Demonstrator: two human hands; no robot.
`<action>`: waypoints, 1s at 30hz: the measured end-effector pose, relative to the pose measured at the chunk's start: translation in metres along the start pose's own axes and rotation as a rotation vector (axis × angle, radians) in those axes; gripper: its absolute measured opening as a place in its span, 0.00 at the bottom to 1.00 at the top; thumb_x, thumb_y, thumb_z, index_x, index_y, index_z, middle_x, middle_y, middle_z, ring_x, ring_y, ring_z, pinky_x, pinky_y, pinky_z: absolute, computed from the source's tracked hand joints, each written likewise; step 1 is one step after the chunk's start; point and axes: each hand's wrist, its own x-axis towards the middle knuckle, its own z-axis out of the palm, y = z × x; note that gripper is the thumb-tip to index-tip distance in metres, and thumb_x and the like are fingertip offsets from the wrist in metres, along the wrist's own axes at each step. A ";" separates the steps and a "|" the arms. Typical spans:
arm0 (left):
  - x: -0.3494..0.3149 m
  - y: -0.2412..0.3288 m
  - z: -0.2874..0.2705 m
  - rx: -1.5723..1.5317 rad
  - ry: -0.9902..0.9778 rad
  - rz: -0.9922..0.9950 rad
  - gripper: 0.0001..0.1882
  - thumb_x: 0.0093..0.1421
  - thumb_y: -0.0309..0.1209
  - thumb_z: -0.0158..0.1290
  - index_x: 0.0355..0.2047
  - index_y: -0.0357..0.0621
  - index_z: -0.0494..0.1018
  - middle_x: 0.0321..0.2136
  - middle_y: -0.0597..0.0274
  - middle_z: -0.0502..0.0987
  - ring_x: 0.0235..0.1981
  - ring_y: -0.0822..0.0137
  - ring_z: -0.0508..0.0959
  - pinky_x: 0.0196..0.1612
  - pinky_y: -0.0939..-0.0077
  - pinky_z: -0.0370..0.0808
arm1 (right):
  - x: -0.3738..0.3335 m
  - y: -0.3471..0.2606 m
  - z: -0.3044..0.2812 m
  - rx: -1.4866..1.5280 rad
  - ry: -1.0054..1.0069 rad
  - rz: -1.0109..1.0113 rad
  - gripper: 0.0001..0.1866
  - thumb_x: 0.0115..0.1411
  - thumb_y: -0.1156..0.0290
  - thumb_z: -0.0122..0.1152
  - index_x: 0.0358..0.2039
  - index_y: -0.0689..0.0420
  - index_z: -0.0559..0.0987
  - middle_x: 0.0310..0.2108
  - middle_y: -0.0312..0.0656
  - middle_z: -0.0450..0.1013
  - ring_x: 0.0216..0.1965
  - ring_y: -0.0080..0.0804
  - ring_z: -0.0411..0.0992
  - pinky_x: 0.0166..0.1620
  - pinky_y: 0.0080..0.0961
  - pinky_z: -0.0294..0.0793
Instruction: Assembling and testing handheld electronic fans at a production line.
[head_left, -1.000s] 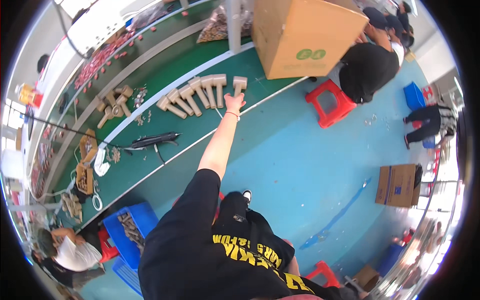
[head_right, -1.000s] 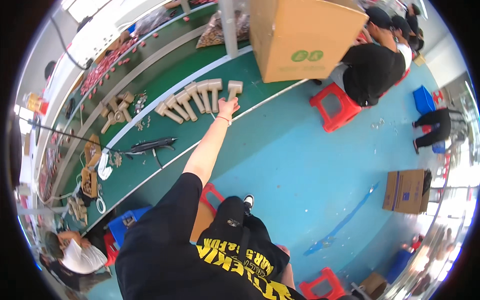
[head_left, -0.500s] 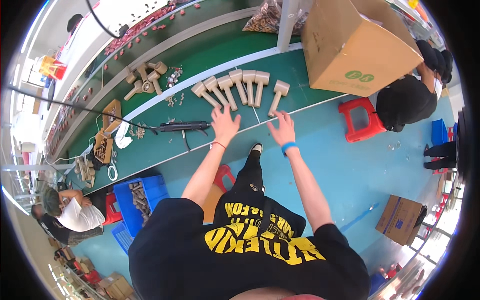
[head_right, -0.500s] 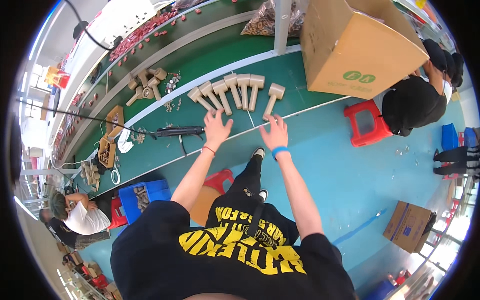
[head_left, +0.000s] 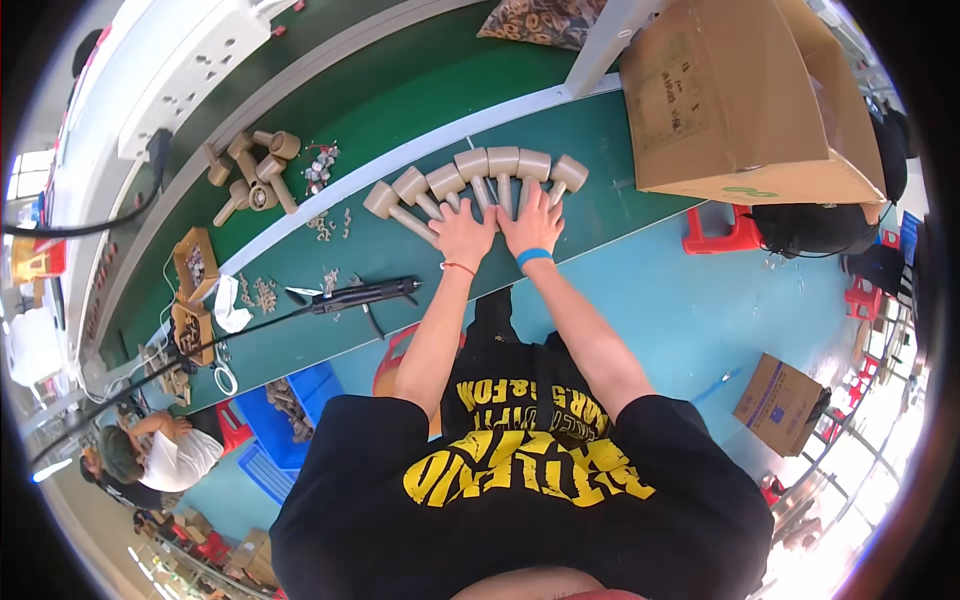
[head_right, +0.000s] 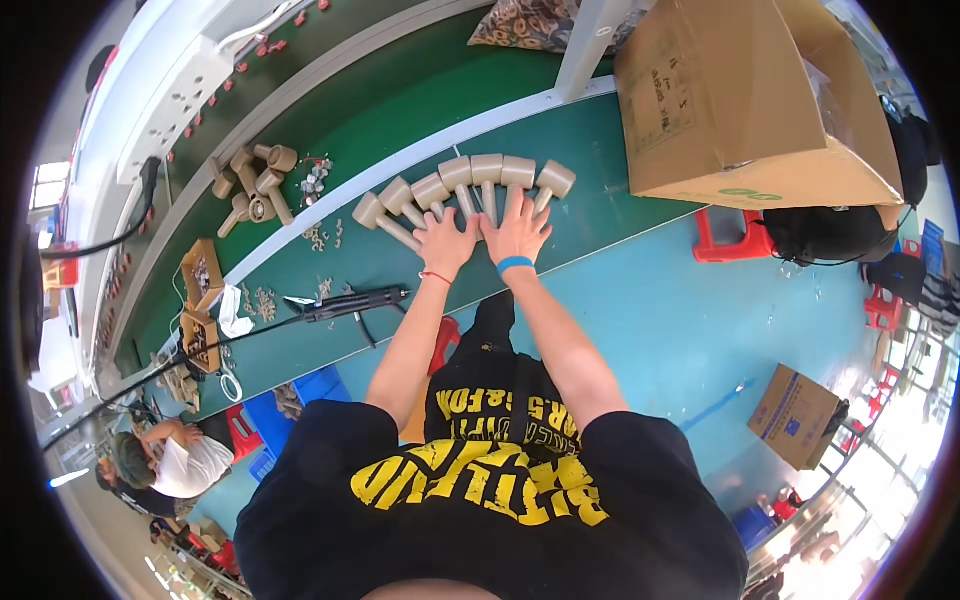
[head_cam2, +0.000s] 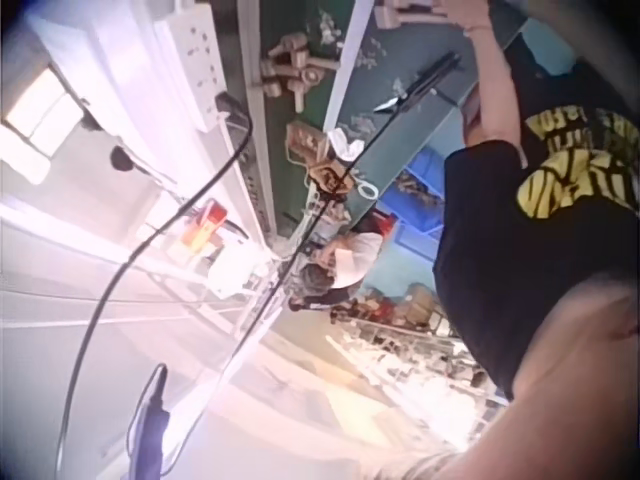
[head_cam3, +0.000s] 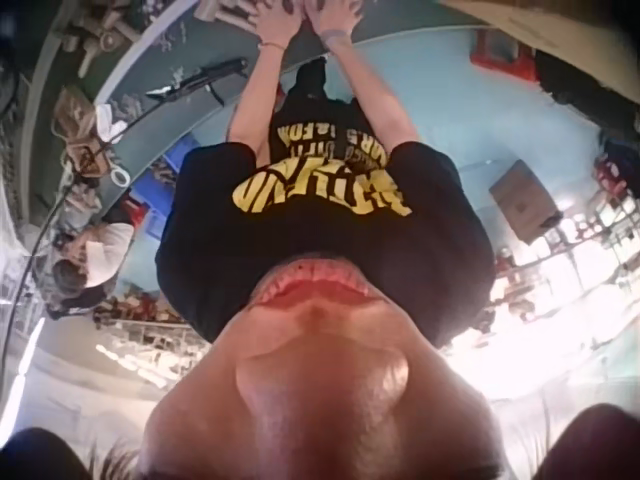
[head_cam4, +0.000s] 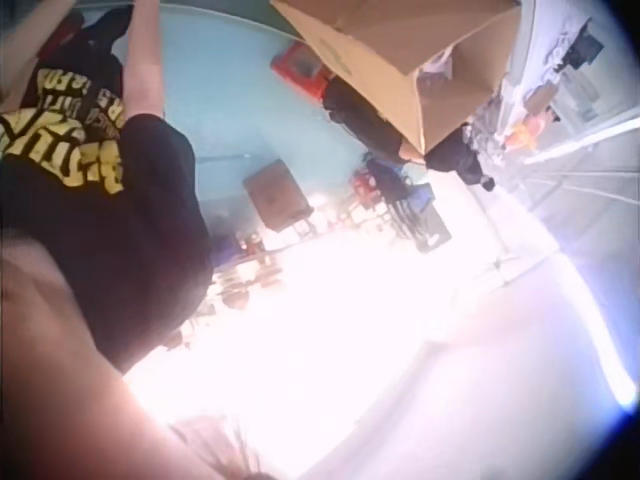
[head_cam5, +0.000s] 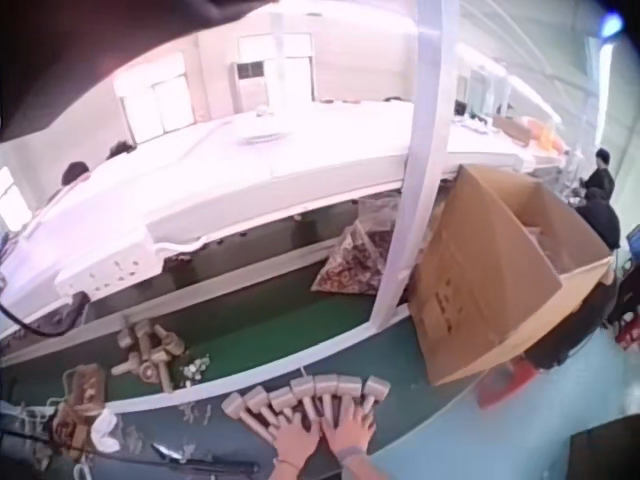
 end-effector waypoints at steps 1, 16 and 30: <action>-0.001 -0.001 -0.003 0.024 -0.060 -0.012 0.35 0.54 0.60 0.45 0.57 0.56 0.64 0.56 0.49 0.60 0.53 0.38 0.61 0.47 0.37 0.65 | -0.001 0.003 0.004 -0.016 0.030 -0.073 0.40 0.50 0.47 0.61 0.58 0.50 0.59 0.56 0.48 0.60 0.60 0.66 0.50 0.55 0.64 0.54; 0.032 -0.003 0.030 0.136 0.214 0.182 0.37 0.41 0.62 0.56 0.46 0.51 0.74 0.44 0.51 0.75 0.48 0.49 0.72 0.50 0.48 0.65 | 0.029 -0.003 0.008 -0.329 -0.020 -0.078 0.26 0.54 0.52 0.52 0.51 0.50 0.73 0.51 0.54 0.67 0.56 0.68 0.57 0.51 0.66 0.61; 0.083 -0.054 0.030 -0.220 1.170 1.543 0.38 0.54 0.58 0.50 0.53 0.38 0.65 0.49 0.42 0.69 0.52 0.49 0.68 0.52 0.54 0.65 | -0.035 0.105 -0.112 0.840 -0.324 -0.042 0.24 0.43 0.48 0.64 0.40 0.46 0.76 0.33 0.41 0.74 0.38 0.38 0.73 0.39 0.36 0.73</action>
